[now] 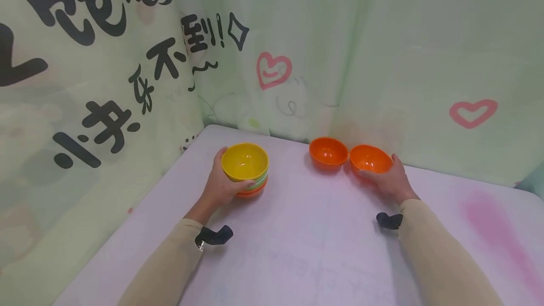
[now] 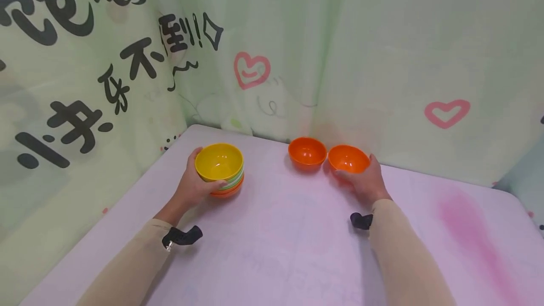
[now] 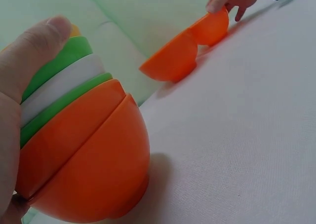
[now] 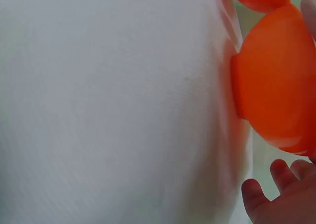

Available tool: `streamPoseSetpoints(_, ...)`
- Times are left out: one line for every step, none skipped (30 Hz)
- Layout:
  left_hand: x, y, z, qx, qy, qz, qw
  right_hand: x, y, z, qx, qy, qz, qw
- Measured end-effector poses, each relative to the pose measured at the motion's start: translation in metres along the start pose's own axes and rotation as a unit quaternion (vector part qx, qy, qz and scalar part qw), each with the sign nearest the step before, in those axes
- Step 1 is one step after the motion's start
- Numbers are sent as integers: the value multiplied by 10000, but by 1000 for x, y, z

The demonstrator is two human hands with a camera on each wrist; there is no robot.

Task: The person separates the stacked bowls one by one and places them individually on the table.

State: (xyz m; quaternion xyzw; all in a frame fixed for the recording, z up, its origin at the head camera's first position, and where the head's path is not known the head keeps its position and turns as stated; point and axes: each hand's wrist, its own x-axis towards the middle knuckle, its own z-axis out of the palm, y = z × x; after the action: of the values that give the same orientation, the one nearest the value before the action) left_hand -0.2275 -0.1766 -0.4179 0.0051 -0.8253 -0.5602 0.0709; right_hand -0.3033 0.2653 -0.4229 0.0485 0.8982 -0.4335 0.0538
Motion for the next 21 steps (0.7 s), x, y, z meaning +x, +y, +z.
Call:
streamPoseSetpoints(0, 0, 1, 18, -4, -6, 10000, 0, 0, -2, -10, 10, 18, 10000)
streamPoseSetpoints(0, 1, 1, 33, -1, -9, 10000, -1, 0, -4, 10, 28, 10, 10000)
streamPoseSetpoints(0, 1, 2, 56, 13, -26, 10000, -2, -1, -6, 36, 58, -2, 10000)
streamPoseSetpoints(0, 1, 2, 73, 25, -43, 10000, -3, -2, -8, 54, 90, -54, 9999)
streamPoseSetpoints(0, 1, 3, 92, 36, -50, 9999, -5, -4, -10, 66, 124, -121, 9998)
streamPoseSetpoints(0, 1, 3, 98, 39, -64, 9999, -6, -7, -11, 101, 163, -195, 9996)
streamPoseSetpoints(1, 1, 3, 98, 37, -69, 9999, -8, -10, -12, 159, 205, -272, 9993)
streamPoseSetpoints(1, 0, 3, 102, 42, -77, 9999, -10, -13, -13, 233, 258, -343, 9988)
streamPoseSetpoints(1, 0, 3, 98, 45, -93, 9999, -12, -18, -14, 322, 317, -407, 9981)
streamPoseSetpoints(1, 0, 4, 86, 43, -83, 9999, -14, -22, -14, 431, 378, -514, 9970)
streamPoseSetpoints(2, 0, 4, 70, 41, -73, 9999, -16, -27, -14, 543, 429, -611, 9957)
streamPoseSetpoints(2, 0, 4, 54, 41, -68, 10000, -18, -32, -13, 643, 479, -711, 9942)
streamPoseSetpoints(2, 0, 4, 38, 60, -61, 10000, -19, -37, -12, 732, 509, -835, 9925)
streamPoseSetpoints(2, 0, 4, 29, 81, -58, 9999, -20, -43, -10, 802, 529, -947, 9909)
streamPoseSetpoints(2, 0, 4, 14, 99, -56, 9999, -21, -49, -9, 849, 529, -1074, 9892)
streamPoseSetpoints(2, 0, 5, 1, 102, -41, 9999, -22, -54, -8, 880, 509, -1200, 9876)
streamPoseSetpoints(2, 0, 5, -17, 96, -37, 9999, -23, -60, -7, 899, 467, -1303, 9863)
streamPoseSetpoints(3, 0, 5, -57, 87, -35, 9999, -25, -65, -5, 930, 413, -1423, 9846)
streamPoseSetpoints(3, -1, 5, -92, 74, -38, 9999, -26, -70, -3, 993, 337, -1540, 9825)
streamPoseSetpoints(3, -2, 6, -124, 43, -41, 9999, -28, -76, -1, 1063, 242, -1650, 9803)
streamPoseSetpoints(4, -3, 6, -181, 5, -21, 9998, -29, -81, 2, 1132, 129, -1752, 9779)
